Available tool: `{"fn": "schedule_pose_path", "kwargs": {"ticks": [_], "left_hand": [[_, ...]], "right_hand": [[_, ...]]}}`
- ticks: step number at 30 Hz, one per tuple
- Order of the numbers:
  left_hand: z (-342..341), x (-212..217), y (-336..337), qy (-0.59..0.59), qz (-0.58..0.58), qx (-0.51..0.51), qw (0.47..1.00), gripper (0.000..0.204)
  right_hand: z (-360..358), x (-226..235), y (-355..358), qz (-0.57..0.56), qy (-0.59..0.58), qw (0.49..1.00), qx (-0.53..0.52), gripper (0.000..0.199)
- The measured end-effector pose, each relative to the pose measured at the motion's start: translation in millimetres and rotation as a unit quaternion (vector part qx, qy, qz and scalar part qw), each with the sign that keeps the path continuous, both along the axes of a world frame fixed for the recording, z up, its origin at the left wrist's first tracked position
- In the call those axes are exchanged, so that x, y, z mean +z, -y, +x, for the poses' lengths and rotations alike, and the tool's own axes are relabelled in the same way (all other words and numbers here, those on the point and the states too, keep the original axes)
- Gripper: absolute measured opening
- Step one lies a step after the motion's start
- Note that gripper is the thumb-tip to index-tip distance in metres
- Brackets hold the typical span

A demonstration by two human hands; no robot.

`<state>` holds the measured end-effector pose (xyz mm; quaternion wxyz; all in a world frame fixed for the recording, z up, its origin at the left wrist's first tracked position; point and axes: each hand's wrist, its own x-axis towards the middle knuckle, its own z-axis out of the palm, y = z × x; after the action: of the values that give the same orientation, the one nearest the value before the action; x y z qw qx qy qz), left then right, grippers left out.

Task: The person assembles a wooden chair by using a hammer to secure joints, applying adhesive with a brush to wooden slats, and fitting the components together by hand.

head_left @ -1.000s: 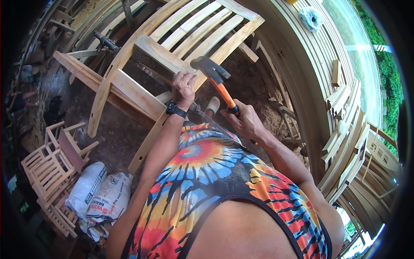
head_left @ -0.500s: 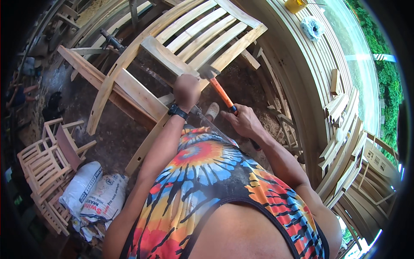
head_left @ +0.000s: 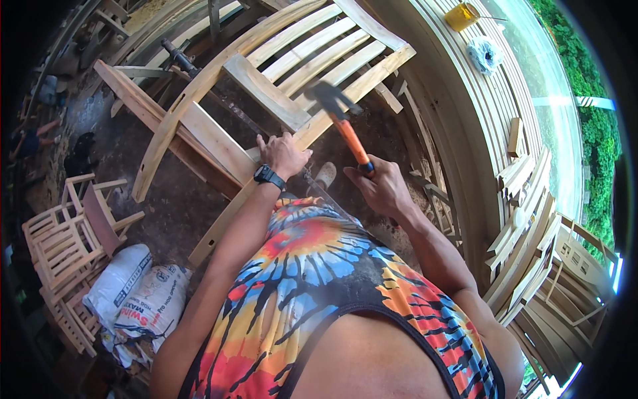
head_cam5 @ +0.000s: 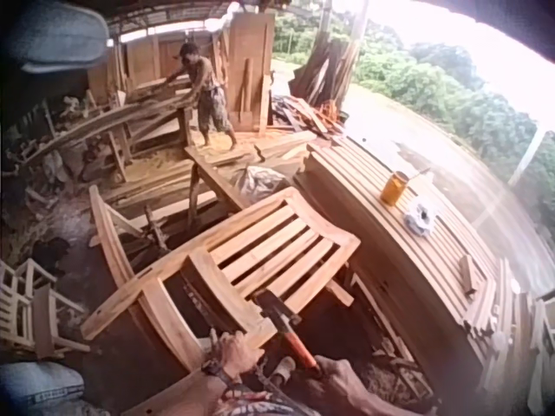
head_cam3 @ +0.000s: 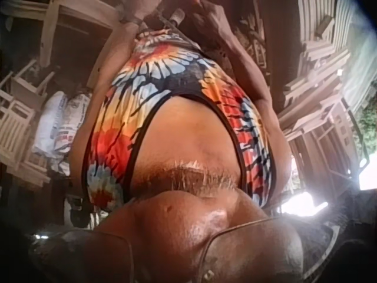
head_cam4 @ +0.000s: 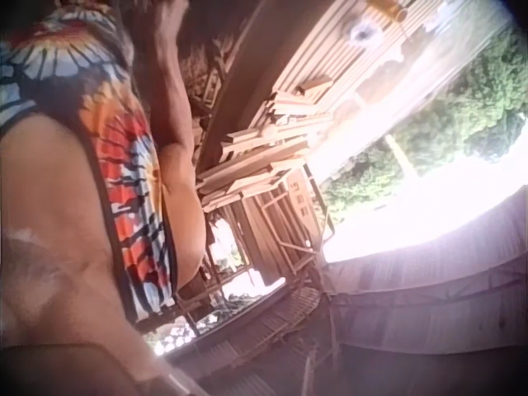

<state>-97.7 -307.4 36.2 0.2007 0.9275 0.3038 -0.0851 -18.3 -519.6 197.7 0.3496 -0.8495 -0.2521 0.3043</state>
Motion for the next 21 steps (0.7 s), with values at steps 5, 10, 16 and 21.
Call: {"fn": "schedule_pose_path", "kwargs": {"ticks": [5, 10, 16, 21], "left_hand": [[4.4, 6.8, 0.6, -0.008, -0.007, -0.003, 1.000, 0.053], [0.6, 5.2, 0.8, -0.007, -0.008, -0.007, 1.000, 0.047], [3.7, 3.4, 0.0, 0.006, 0.003, 0.001, 1.000, 0.044], [3.5, 7.6, -3.9, 0.001, -0.004, -0.010, 1.000, 0.045]], "right_hand": [[-8.4, -21.5, 11.7, 0.074, 0.057, 0.996, 0.015, 0.037], [5.6, -18.4, -0.5, -0.070, -0.031, 0.997, 0.022, 0.032], [-9.8, -32.6, 3.5, 0.143, 0.113, 0.983, -0.029, 0.031], [5.7, -23.9, 1.6, -0.095, -0.019, 0.993, 0.066, 0.026]]}}
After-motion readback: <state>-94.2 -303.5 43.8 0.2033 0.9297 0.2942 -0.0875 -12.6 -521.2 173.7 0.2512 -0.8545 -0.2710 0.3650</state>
